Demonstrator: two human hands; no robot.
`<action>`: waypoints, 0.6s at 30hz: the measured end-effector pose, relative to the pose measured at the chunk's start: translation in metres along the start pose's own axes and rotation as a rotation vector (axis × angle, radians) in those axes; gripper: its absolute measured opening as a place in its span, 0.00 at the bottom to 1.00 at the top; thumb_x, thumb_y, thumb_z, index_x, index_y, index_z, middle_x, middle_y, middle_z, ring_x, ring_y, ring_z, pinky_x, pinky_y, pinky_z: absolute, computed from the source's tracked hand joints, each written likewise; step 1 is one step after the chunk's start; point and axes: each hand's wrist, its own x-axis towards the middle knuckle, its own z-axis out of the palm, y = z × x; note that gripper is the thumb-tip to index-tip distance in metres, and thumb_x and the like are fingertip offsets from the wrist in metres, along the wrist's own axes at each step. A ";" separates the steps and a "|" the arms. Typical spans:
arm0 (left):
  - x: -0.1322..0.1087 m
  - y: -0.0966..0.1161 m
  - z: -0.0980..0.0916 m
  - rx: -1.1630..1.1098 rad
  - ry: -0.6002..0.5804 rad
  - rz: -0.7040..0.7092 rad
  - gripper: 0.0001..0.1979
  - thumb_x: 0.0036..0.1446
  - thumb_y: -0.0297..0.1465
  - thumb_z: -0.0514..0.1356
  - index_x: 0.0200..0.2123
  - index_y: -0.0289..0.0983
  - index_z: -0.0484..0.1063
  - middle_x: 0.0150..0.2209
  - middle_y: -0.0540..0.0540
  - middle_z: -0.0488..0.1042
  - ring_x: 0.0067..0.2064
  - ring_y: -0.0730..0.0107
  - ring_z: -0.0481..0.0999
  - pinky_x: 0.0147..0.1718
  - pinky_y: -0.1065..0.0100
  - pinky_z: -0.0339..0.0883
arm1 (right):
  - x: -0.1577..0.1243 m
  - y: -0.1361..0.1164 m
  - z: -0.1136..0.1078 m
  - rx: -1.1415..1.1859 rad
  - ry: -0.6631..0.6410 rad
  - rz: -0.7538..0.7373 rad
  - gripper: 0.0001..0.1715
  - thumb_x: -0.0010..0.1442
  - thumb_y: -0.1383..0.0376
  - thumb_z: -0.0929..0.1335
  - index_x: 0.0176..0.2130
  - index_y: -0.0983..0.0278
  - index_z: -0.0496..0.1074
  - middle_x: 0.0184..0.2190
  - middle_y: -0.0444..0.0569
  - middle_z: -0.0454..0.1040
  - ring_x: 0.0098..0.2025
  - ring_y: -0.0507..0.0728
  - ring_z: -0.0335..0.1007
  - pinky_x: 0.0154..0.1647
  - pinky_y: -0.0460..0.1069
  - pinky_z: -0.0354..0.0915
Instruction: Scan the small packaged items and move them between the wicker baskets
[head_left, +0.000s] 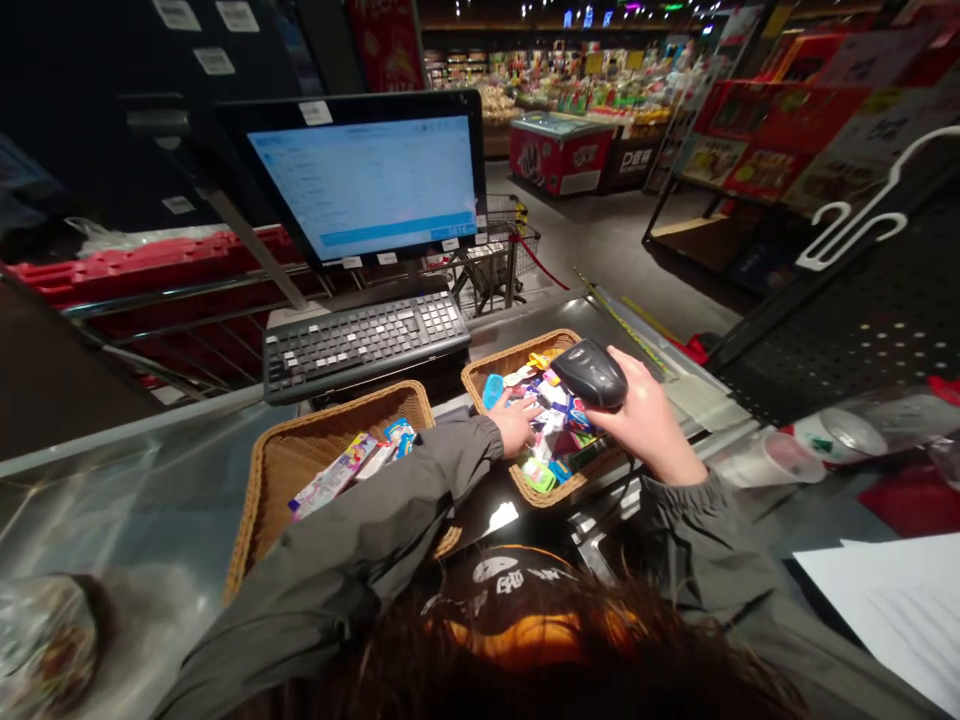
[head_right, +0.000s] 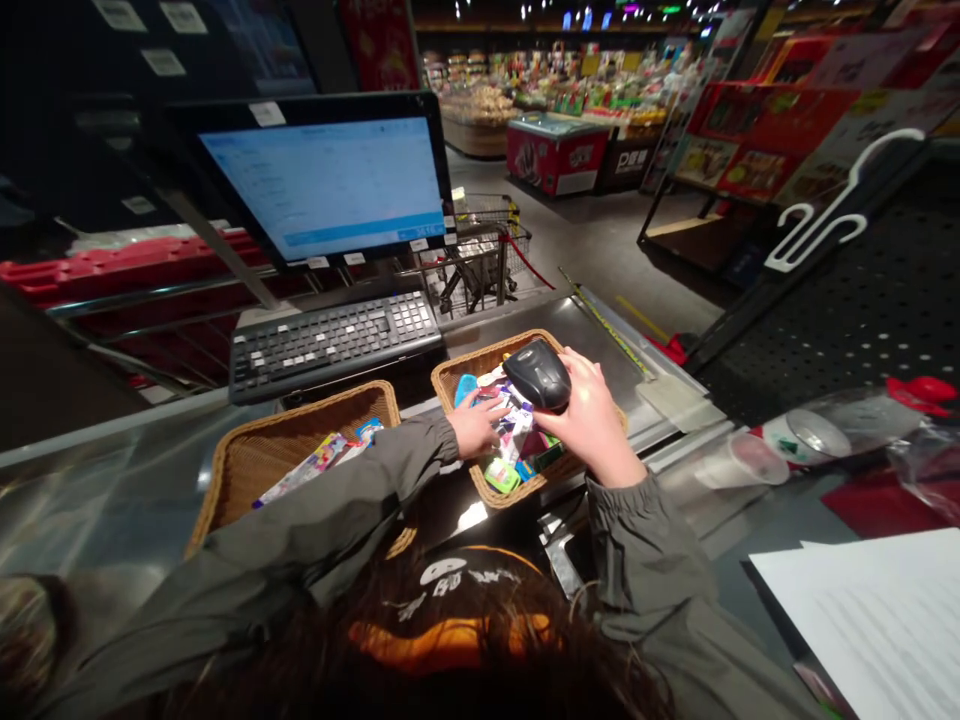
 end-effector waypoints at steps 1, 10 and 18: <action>0.008 0.001 0.004 -0.001 -0.029 0.008 0.12 0.55 0.35 0.64 0.44 0.43 0.79 0.67 0.46 0.62 0.70 0.46 0.52 0.66 0.37 0.36 | 0.000 0.002 -0.001 0.006 -0.003 0.006 0.38 0.51 0.56 0.72 0.58 0.64 0.66 0.57 0.62 0.71 0.65 0.72 0.60 0.65 0.70 0.55; 0.032 0.009 0.019 -0.044 -0.128 -0.030 0.12 0.45 0.30 0.69 0.36 0.42 0.80 0.60 0.42 0.71 0.67 0.43 0.57 0.64 0.32 0.40 | 0.002 0.025 -0.006 0.019 -0.014 0.036 0.41 0.49 0.57 0.73 0.59 0.66 0.65 0.58 0.64 0.69 0.65 0.73 0.60 0.66 0.71 0.54; 0.019 0.001 0.014 -0.089 -0.081 -0.015 0.18 0.34 0.33 0.74 0.34 0.46 0.81 0.57 0.47 0.72 0.65 0.40 0.59 0.63 0.31 0.40 | 0.008 0.032 -0.003 0.042 -0.007 0.025 0.41 0.48 0.58 0.73 0.59 0.64 0.65 0.58 0.61 0.70 0.65 0.72 0.61 0.66 0.70 0.56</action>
